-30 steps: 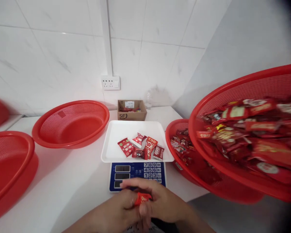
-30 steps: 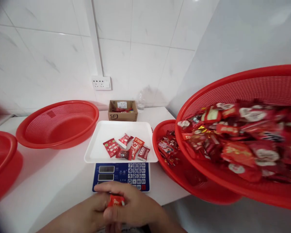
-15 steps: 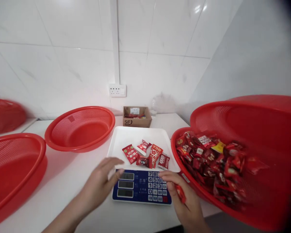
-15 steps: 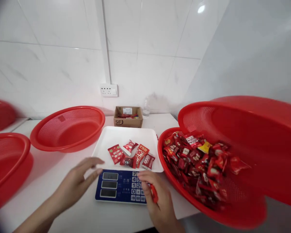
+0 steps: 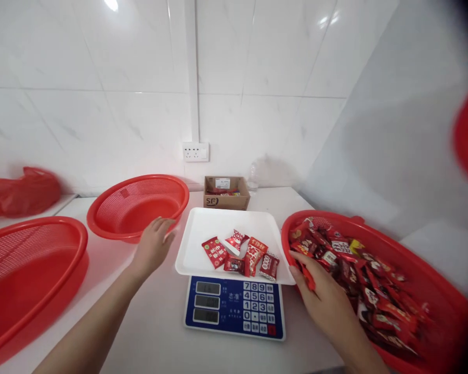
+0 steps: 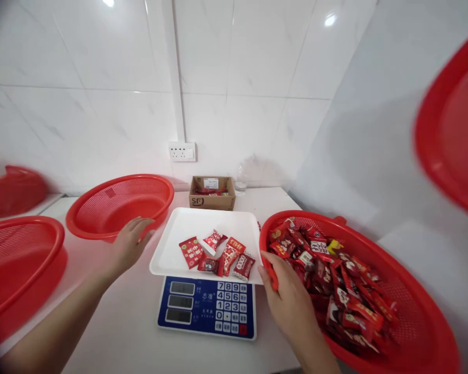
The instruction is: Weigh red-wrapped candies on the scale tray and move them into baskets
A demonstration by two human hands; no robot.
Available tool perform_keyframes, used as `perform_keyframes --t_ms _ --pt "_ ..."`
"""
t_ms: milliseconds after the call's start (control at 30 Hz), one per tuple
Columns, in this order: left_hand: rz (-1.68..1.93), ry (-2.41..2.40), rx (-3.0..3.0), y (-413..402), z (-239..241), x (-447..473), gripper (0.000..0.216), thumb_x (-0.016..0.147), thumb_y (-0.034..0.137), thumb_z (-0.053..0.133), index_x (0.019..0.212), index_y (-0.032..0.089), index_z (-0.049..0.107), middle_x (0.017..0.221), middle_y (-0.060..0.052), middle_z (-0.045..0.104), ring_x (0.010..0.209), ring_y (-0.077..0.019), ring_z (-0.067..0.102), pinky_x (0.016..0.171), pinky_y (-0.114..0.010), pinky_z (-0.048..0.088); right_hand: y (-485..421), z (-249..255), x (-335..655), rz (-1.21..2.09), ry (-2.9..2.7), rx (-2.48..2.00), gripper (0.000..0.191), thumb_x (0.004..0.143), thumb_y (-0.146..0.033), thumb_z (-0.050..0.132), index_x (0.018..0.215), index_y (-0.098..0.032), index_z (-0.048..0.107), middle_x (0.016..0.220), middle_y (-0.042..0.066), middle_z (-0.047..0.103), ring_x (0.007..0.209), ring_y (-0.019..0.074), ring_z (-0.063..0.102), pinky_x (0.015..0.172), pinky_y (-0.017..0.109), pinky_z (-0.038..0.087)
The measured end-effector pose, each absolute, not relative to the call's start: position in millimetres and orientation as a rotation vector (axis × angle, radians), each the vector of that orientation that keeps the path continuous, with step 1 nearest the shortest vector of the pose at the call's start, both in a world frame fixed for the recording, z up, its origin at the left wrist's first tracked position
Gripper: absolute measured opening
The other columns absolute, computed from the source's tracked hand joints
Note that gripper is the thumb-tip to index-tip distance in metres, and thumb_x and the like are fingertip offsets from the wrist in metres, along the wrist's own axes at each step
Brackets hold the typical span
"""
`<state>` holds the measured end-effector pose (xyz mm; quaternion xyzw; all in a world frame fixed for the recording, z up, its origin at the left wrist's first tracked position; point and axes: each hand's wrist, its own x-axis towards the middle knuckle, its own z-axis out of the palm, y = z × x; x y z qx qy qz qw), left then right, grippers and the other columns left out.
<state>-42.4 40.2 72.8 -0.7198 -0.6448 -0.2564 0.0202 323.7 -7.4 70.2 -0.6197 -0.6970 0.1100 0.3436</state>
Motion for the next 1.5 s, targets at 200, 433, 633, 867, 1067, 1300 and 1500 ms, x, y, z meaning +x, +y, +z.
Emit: perform_keyframes --t_ms 200,433,633,867,1067,1300,1500 --pt "-0.631 -1.863 -2.749 28 80 21 0.050 0.092 0.041 0.046 0.136 0.019 0.047 0.146 -0.013 0.045 0.140 -0.0282 0.032 0.111 -0.046 0.033 5 58 326 0.386 -1.873 -1.630 0.048 0.090 -0.043 0.039 0.126 -0.016 0.055 0.134 0.016 0.057 0.125 0.0308 0.053 0.103 0.052 0.042" --pt "-0.497 -1.976 -2.882 43 92 40 0.058 0.084 0.034 0.059 0.137 0.015 0.044 0.143 -0.018 0.047 0.139 -0.0357 0.032 0.110 -0.051 0.029 -1 63 328 0.447 -1.848 -1.601 0.045 0.092 -0.044 0.042 0.126 -0.019 0.056 0.133 0.013 0.059 0.124 0.0282 0.054 0.104 0.048 0.043" --pt "-0.652 -2.015 -2.909 49 90 42 0.054 0.079 0.026 0.059 0.132 0.020 0.049 0.122 -0.013 0.060 0.114 -0.0297 0.057 0.096 -0.041 0.044 0 62 328 0.432 -1.849 -1.587 0.043 0.091 -0.043 0.043 0.124 -0.019 0.057 0.132 0.013 0.060 0.123 0.0289 0.055 0.103 0.049 0.044" --pt "-0.977 -2.138 -2.747 55 77 35 0.041 0.076 0.011 0.048 0.114 0.020 0.060 0.090 -0.004 0.060 0.076 -0.0171 0.062 0.072 -0.029 0.052 1 60 328 0.481 -1.838 -1.626 0.050 0.091 -0.046 0.040 0.126 -0.015 0.055 0.134 0.015 0.057 0.126 0.0292 0.052 0.106 0.050 0.039" --pt "-1.231 -2.187 -2.343 65 109 -7 0.035 0.079 0.017 0.049 0.112 0.018 0.060 0.089 -0.004 0.061 0.079 -0.0170 0.062 0.072 -0.028 0.053 1 57 330 0.458 -1.841 -1.614 0.048 0.090 -0.048 0.041 0.125 -0.018 0.056 0.133 0.014 0.058 0.124 0.0286 0.053 0.105 0.050 0.041" --pt "-1.169 -2.144 -1.987 80 138 -48 0.034 0.087 0.030 0.045 0.114 0.013 0.059 0.119 -0.017 0.056 0.113 -0.0347 0.051 0.095 -0.050 0.041 3 54 330 0.461 -1.846 -1.620 0.055 0.089 -0.052 0.038 0.127 -0.016 0.055 0.136 0.016 0.056 0.127 0.0303 0.051 0.106 0.051 0.040" --pt "-0.794 -1.813 -2.719 73 107 36 0.037 0.092 0.038 0.048 0.121 0.018 0.058 0.126 -0.011 0.061 0.120 -0.0251 0.053 0.101 -0.037 0.041 1 59 328 0.518 -1.848 -1.654 0.058 0.090 -0.052 0.035 0.129 -0.013 0.053 0.139 0.016 0.052 0.130 0.0295 0.047 0.109 0.051 0.035"
